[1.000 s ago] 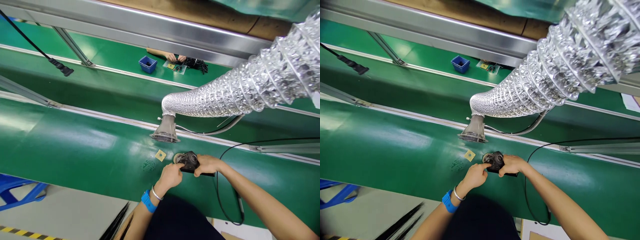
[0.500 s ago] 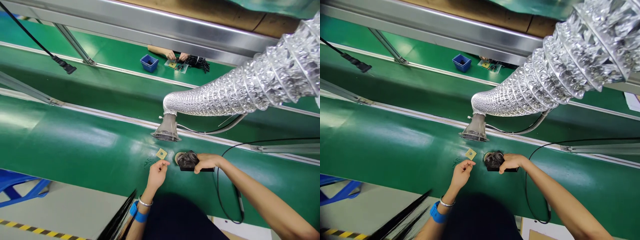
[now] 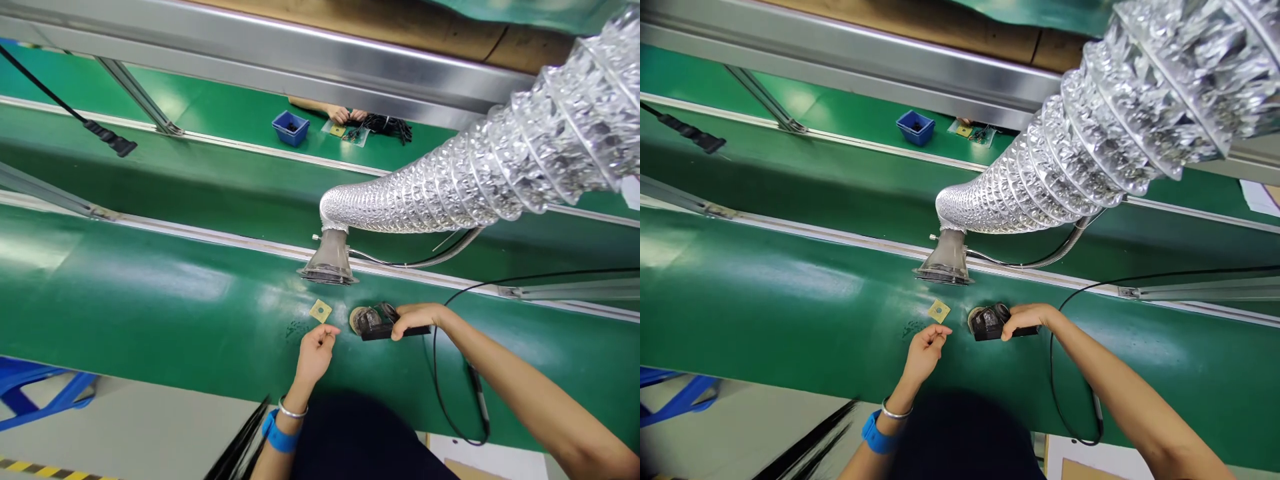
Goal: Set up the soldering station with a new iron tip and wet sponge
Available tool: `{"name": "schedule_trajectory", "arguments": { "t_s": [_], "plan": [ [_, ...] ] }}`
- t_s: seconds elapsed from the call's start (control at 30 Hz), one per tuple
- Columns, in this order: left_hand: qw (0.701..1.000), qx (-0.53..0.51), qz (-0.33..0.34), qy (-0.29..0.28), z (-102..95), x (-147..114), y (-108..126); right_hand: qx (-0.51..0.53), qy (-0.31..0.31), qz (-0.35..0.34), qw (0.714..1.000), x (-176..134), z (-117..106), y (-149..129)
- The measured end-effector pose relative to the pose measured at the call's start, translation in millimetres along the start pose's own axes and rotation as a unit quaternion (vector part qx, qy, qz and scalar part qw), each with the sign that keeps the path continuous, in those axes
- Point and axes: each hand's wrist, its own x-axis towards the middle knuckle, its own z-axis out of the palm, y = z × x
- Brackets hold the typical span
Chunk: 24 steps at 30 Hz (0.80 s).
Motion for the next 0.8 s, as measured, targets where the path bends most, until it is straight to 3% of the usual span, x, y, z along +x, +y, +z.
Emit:
{"name": "schedule_trajectory", "arguments": {
  "t_s": [0.17,0.37,0.53,0.67,0.8],
  "plan": [
    [1.000,0.009,-0.017,0.007,-2.1,1,-1,0.087,-0.089,-0.001,0.992,12,0,13],
    [1.000,0.009,-0.016,0.011,0.2,1,-2,0.129,-0.134,-0.006,0.983,24,1,25],
    [1.000,0.012,-0.019,0.005,3.1,3,-1,0.144,-0.135,-0.022,0.980,30,5,28],
    [0.999,0.017,-0.030,0.006,3.5,2,0,0.135,-0.100,-0.043,0.985,22,8,22],
    [0.999,0.018,-0.042,0.001,5.6,4,-1,0.003,0.072,-0.103,0.992,-1,21,5]
  ]
}}
